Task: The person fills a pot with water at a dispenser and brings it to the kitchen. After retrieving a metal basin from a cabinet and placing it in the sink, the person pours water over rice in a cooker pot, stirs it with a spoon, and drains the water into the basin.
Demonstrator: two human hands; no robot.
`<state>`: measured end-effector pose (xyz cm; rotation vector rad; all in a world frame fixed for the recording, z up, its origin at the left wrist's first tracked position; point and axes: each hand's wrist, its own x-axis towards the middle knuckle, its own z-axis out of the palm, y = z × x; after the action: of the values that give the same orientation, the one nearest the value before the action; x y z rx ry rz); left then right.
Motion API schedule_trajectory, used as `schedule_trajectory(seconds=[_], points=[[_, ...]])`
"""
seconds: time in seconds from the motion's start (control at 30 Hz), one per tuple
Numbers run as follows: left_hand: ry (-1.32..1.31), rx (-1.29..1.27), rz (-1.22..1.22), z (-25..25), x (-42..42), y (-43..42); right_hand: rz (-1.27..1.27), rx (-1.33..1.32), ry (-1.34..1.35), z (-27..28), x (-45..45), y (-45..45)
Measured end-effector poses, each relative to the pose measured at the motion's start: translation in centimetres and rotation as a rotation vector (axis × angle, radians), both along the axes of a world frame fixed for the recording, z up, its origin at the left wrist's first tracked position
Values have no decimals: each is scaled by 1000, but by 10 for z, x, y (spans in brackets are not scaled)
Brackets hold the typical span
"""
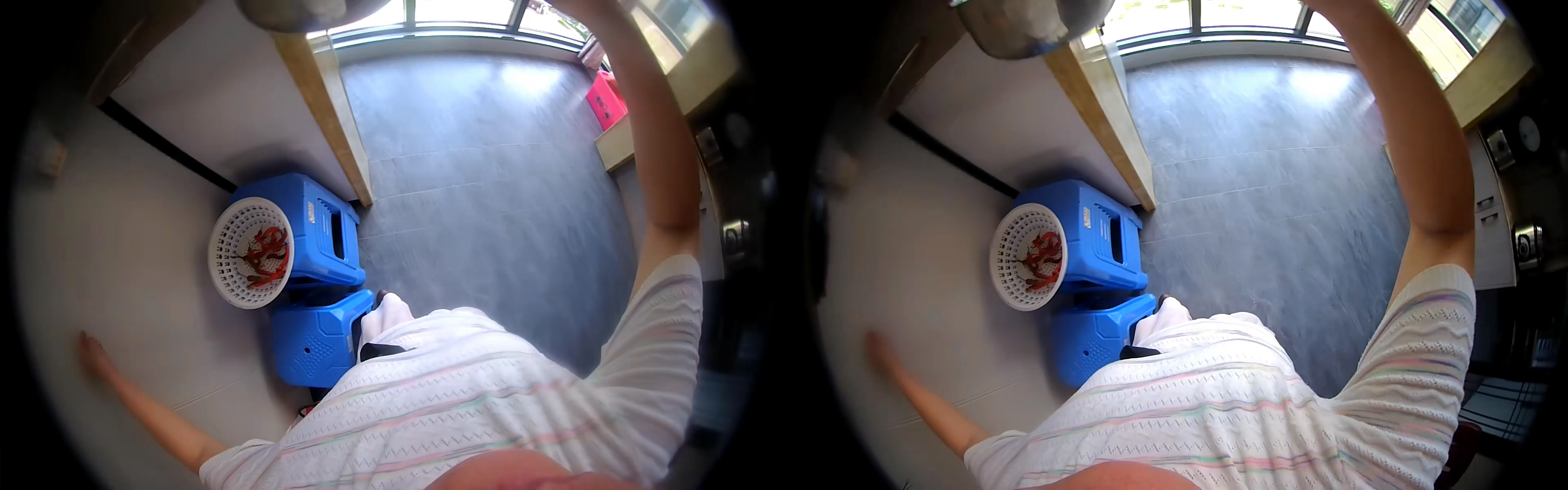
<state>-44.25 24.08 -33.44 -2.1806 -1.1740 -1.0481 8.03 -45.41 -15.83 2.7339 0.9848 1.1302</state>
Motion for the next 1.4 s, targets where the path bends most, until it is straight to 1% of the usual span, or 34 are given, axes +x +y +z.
schedule_trajectory(seconds=[0.03,0.07,0.1,0.17,0.2,0.23,0.27,0.3,0.33,0.37,0.43,0.47,0.57,0.63,0.67,0.7,0.73,0.77,0.8,0.83,0.87,0.9,0.93,0.97,1.07,1.13,1.17,1.2,1.23,1.27,1.3,1.33,1.37,1.4], points=[[29,-3,20,-10,4,5,-97,-11,73,-9,-10,-22],[28,-52,71,-14,28,-25,-193,-18,145,-18,-21,-46],[-27,-232,140,-23,57,-63,-290,-26,220,-30,-28,-72],[-78,-550,189,-33,130,-164,-236,-34,134,-86,-24,-151],[-80,-599,37,-66,147,-166,-232,-108,-11,-99,-34,-181],[-85,-660,-116,-98,164,-170,-239,-58,11,-109,-47,-209],[-130,-795,-242,-128,187,-183,-257,-40,31,-120,-58,-239],[-145,-878,-282,-150,216,-213,-278,-22,54,-130,-69,-271],[-115,-990,-394,-174,242,-241,-326,-11,76,-139,-80,-300],[-49,-925,-498,-203,266,-265,-377,-1,99,-149,-93,-330],[70,-981,-546,-217,308,-368,-478,22,132,-163,-119,-387],[169,-979,-563,-229,325,-401,-528,41,142,-171,-133,-413],[449,-939,-579,-263,370,-487,-664,97,166,-191,-170,-489],[525,-1078,-636,-308,403,-508,-739,128,161,-205,-192,-537],[583,-1126,-544,-266,406,-577,-803,143,167,-210,-202,-556],[592,-1064,-692,-307,423,-565,-848,170,167,-216,-212,-578],[656,-1057,-688,-317,438,-578,-891,193,164,-221,-220,-598],[689,-1153,-606,-291,446,-625,-935,216,160,-228,-228,-617],[753,-1102,-599,-299,464,-638,-986,223,167,-232,-234,-638],[829,-1068,-561,-274,475,-682,-1038,226,172,-234,-241,-658],[894,-1079,-578,-288,499,-689,-1088,229,175,-237,-248,-676],[909,-1050,-519,-303,523,-699,-1134,231,177,-241,-255,-694],[906,-1096,-513,-307,547,-724,-1177,232,172,-241,-261,-715],[904,-1140,-498,-308,569,-753,-1216,234,173,-244,-266,-735],[1046,-1063,-575,-296,633,-874,-1374,282,171,-247,-285,-790],[1184,-1000,-797,-341,703,-938,-1479,335,161,-246,-294,-826],[1256,-953,-906,-354,733,-972,-1538,362,152,-246,-300,-842],[1291,-823,-1007,-352,748,-1025,-1598,393,147,-248,-307,-858],[1316,-692,-1106,-345,757,-1099,-1653,396,154,-249,-316,-879],[1388,-638,-1189,-333,760,-1170,-1705,396,159,-250,-323,-899],[1313,-542,-1367,-328,756,-1232,-1752,391,164,-251,-331,-920],[1343,-491,-1453,-309,743,-1300,-1773,422,212,-248,-340,-939],[1312,-434,-1646,-324,746,-1350,-1793,405,189,-248,-346,-962],[1310,-423,-1728,-318,734,-1408,-1814,390,178,-251,-354,-985]])
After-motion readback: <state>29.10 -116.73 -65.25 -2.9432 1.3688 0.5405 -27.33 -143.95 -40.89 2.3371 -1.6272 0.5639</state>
